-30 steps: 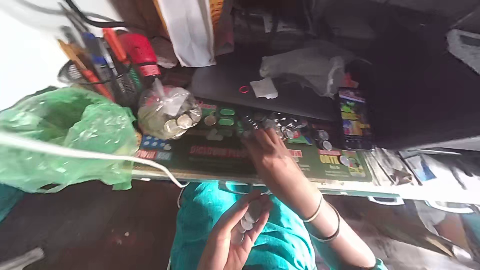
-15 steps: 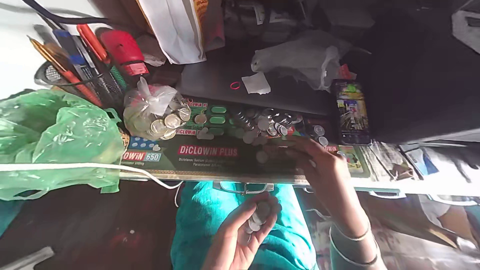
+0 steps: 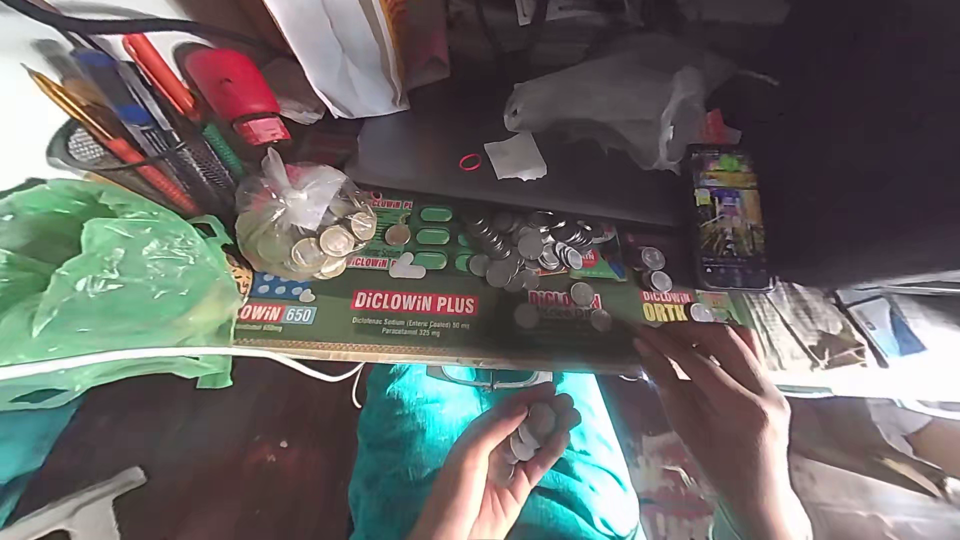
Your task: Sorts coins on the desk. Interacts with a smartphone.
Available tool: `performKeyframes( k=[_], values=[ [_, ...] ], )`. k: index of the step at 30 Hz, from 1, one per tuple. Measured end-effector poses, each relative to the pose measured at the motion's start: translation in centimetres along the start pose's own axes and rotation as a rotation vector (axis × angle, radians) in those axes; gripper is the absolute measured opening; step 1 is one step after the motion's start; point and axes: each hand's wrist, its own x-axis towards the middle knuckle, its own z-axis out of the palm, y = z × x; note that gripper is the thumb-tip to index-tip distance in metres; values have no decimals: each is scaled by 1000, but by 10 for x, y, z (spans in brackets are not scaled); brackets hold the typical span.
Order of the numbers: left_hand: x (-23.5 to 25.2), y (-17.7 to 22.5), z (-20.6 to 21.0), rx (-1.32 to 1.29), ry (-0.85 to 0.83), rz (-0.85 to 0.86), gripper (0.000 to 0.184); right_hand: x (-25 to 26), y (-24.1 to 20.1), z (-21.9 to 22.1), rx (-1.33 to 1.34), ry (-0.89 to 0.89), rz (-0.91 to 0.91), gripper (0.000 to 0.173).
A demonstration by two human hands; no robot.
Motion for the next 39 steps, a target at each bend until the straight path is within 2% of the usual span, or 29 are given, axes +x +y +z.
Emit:
performKeyframes(
  k=[13,15,17,19,20,24,25,28,31,34,39],
  values=[
    [11,-4,13,145,76,53,26,-2,-6,10,-3,12,-80,18],
    [12,-5,11,139,63,68,27,-3,-6,11,-46,-39,-79,27],
    [12,-5,9,59,54,56,35,-5,-7,13,-125,-117,-84,49],
    [11,-4,6,-17,17,28,41,-9,-7,14,-162,-132,-98,56],
    [10,-3,4,-24,-16,18,39,-11,-7,14,-157,-125,-104,52],
    [10,-1,-2,74,-130,7,36,-23,2,10,-46,-63,-167,18],
    [10,-1,-1,107,-134,9,36,-25,4,8,-18,-61,-198,16],
    [7,-1,3,185,-95,16,33,-22,10,-1,9,-41,-242,16],
    [5,-2,5,183,-64,-2,30,-10,20,-5,-66,95,-205,9],
    [4,-3,6,158,-76,-12,29,5,33,-3,-193,198,-168,11],
    [3,-4,7,133,-74,-19,35,17,43,-1,-298,82,-181,16]
  ],
)
